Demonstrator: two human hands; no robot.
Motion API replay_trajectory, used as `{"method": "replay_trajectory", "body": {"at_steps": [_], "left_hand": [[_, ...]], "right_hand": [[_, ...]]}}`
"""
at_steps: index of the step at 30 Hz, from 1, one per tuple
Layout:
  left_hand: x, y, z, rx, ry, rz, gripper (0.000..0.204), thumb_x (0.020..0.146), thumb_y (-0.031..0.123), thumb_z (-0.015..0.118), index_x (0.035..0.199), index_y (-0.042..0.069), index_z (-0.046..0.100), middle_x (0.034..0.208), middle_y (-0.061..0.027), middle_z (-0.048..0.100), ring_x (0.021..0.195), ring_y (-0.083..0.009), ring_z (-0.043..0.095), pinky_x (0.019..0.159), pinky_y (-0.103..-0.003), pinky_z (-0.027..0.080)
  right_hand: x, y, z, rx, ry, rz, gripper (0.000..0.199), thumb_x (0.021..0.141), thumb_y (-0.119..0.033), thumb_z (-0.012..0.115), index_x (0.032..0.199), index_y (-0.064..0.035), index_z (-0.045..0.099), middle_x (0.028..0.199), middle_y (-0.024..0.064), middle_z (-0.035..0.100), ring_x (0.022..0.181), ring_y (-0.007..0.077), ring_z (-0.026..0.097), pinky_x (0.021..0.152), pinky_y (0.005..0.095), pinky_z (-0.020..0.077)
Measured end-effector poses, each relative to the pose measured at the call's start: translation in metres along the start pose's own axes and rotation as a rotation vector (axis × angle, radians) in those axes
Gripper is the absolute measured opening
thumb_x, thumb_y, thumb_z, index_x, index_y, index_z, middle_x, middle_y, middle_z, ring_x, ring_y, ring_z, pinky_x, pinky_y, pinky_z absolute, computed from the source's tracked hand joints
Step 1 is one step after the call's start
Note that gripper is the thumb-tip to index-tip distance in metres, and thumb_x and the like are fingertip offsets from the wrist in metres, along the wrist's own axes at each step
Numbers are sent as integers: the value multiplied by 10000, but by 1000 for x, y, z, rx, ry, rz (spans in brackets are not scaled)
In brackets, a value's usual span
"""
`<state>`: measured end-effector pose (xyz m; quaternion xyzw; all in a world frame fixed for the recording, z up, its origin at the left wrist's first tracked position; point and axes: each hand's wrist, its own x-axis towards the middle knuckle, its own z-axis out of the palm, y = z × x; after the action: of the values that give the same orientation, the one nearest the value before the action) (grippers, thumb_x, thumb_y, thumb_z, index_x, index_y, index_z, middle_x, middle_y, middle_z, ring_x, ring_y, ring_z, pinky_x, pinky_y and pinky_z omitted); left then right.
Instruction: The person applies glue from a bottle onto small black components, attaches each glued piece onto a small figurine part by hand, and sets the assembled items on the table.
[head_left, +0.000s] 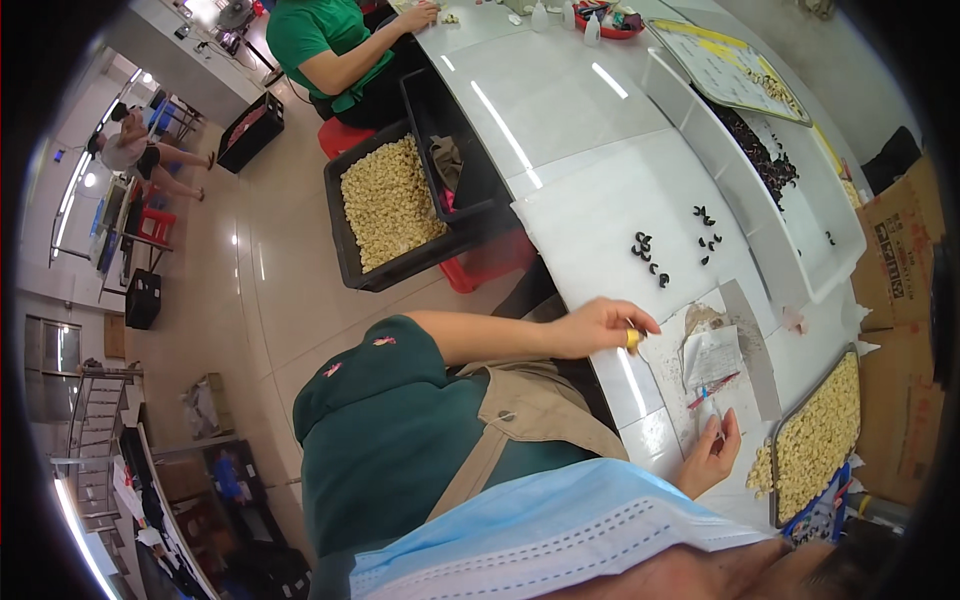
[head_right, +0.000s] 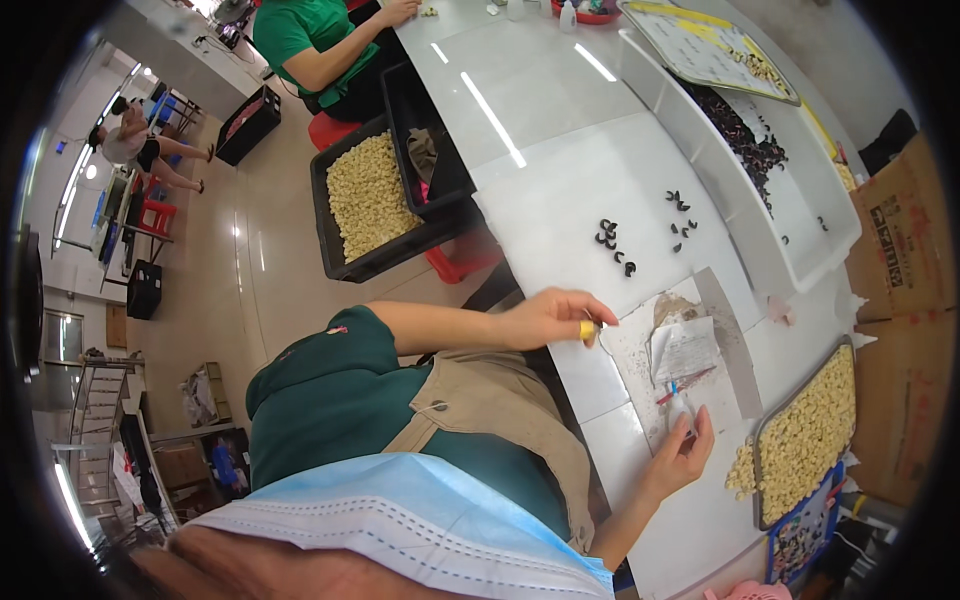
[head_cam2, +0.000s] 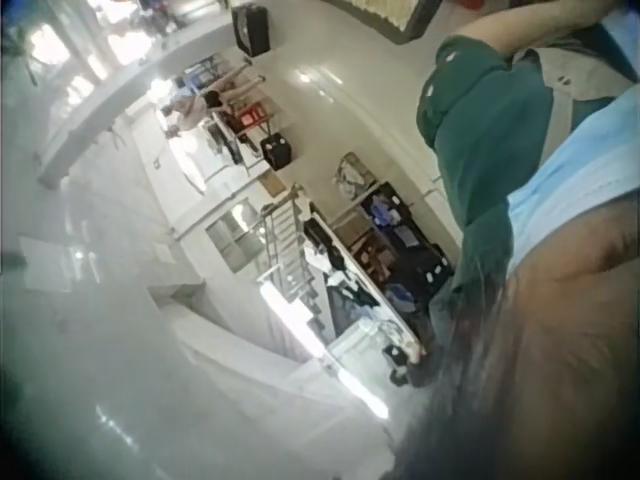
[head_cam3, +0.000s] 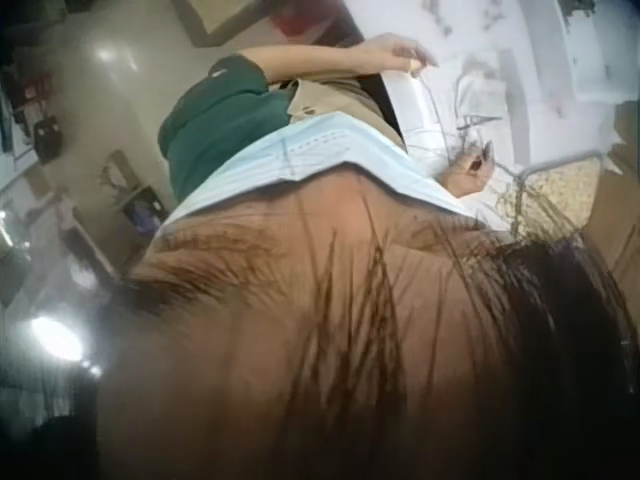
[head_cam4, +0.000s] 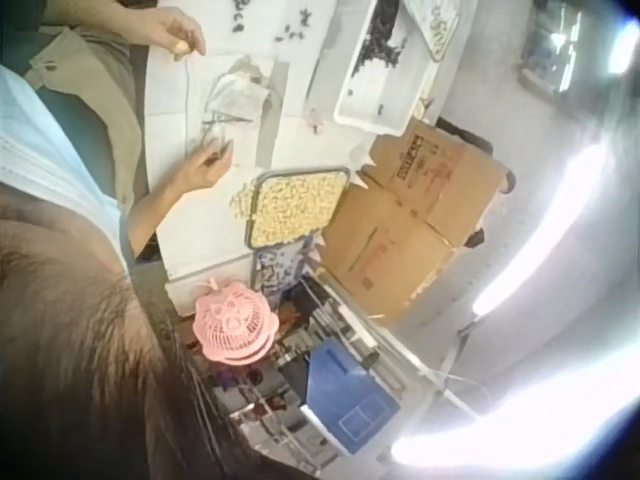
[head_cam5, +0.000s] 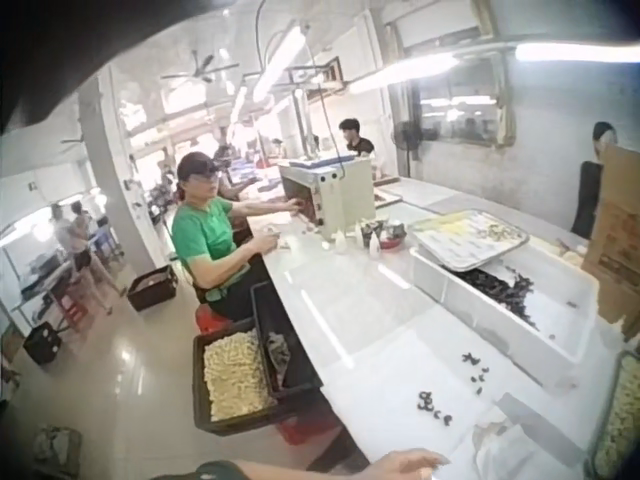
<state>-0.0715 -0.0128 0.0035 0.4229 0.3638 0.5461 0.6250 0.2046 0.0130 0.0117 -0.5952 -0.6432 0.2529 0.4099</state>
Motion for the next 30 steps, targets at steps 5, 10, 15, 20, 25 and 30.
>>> {"method": "replay_trajectory", "body": {"at_steps": [5,10,15,20,25,30], "left_hand": [[-8,-13,32,-65,-135,13,239,857,43,495,1090,-8,509,878,-40,526,765,-87,548,683,-219,434],[-14,-21,48,-73,-127,-134,226,836,64,503,1053,4,525,809,-31,574,690,-97,600,593,-205,437],[-19,-24,63,-73,-130,-163,208,833,75,521,1026,0,539,812,-36,599,706,-104,622,567,-204,446],[-23,-27,67,-184,-155,-202,223,832,62,541,1042,-14,533,918,-81,629,737,-121,623,598,-206,472],[-24,-30,65,-233,-130,-223,238,819,25,552,1051,-27,533,976,-96,622,782,-138,624,639,-222,491],[-22,-32,62,-239,-102,-211,219,794,-34,546,1013,-42,544,944,-97,603,859,-150,595,761,-275,489]], "right_hand": [[-4,0,-7,-121,-17,-81,303,837,-139,601,1092,17,554,1052,107,555,888,180,536,758,269,434],[-11,-7,-13,-95,-170,100,245,827,-153,619,979,19,535,962,81,546,782,153,538,697,249,436],[-36,-24,7,615,-264,65,262,873,-195,547,1047,-22,455,913,97,598,797,132,530,756,269,418],[-43,-37,18,654,-303,87,233,863,-151,526,1044,-27,451,931,110,612,799,120,542,736,247,426],[-43,-44,23,674,-305,110,216,854,-104,537,1027,-14,444,926,104,579,838,143,562,762,262,465],[-42,-42,28,526,-224,-3,196,811,-72,591,970,-8,497,908,58,553,814,120,524,730,234,423]]}}
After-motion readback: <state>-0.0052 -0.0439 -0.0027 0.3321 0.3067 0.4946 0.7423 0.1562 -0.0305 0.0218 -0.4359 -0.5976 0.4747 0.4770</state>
